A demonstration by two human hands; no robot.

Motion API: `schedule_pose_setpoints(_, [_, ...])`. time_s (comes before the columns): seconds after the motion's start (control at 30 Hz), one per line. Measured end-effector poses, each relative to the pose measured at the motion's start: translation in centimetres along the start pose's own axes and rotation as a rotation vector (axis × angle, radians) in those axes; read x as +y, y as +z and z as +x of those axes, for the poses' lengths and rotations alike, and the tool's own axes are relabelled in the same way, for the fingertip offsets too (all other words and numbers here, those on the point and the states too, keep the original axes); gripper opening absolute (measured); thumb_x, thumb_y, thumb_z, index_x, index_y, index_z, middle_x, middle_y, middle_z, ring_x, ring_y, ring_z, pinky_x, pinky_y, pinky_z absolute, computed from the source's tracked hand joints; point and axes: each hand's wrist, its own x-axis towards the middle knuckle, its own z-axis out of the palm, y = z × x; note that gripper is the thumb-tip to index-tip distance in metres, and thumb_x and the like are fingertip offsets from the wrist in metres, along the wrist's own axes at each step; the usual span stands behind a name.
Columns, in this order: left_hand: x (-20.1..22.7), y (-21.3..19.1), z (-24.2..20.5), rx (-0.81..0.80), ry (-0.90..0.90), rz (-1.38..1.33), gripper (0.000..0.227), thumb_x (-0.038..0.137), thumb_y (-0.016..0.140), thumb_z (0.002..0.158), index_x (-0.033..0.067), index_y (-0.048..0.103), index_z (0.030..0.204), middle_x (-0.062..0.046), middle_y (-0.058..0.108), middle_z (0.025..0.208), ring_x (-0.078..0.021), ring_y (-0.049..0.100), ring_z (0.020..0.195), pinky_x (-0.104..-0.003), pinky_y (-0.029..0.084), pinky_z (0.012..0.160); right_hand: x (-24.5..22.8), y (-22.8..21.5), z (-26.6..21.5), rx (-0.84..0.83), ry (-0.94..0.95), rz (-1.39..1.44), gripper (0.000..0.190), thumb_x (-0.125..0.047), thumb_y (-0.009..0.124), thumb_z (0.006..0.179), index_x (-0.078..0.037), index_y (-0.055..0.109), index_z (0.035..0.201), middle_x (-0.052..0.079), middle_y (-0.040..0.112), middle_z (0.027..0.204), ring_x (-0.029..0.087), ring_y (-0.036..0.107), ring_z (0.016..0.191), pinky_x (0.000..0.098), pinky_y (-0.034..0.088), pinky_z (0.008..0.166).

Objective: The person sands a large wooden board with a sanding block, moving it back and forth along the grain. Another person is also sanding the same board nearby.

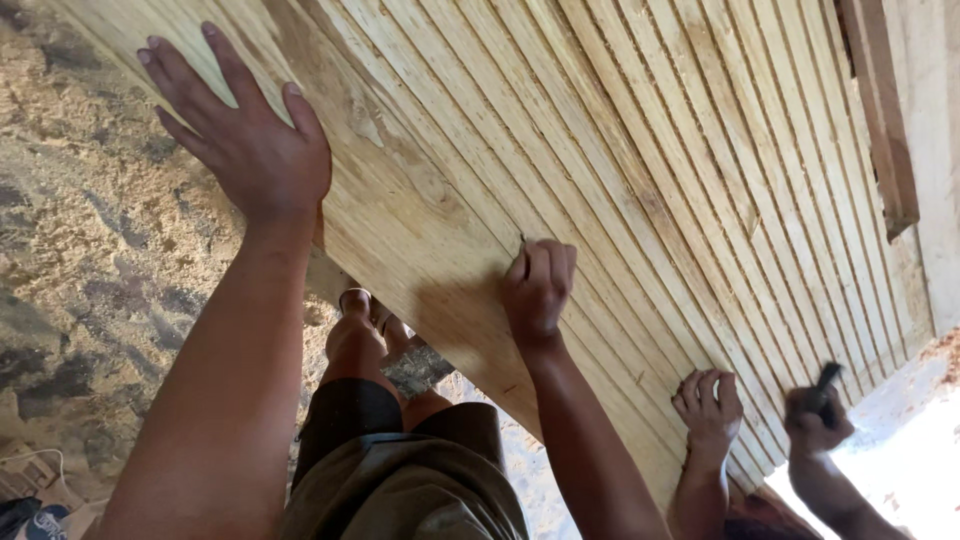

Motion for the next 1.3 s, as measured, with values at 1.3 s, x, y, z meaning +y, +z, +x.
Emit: schedule_pose_setpoints(1.3, [0.1,-0.3,0.1,-0.016,0.029,0.02,0.076,0.032,0.047,0.111,-0.0024,0.013,0.168,-0.038,0.0,0.164,-0.0548,0.0,0.159,-0.077,0.019,0.127,-0.2,1.2,1.1,0.002,-0.091,0.032,0.014,0.015,0.066,0.083,0.003,0.064,0.09,0.016,0.06,0.09,0.033,0.058,0.086,0.0427,0.049,0.075])
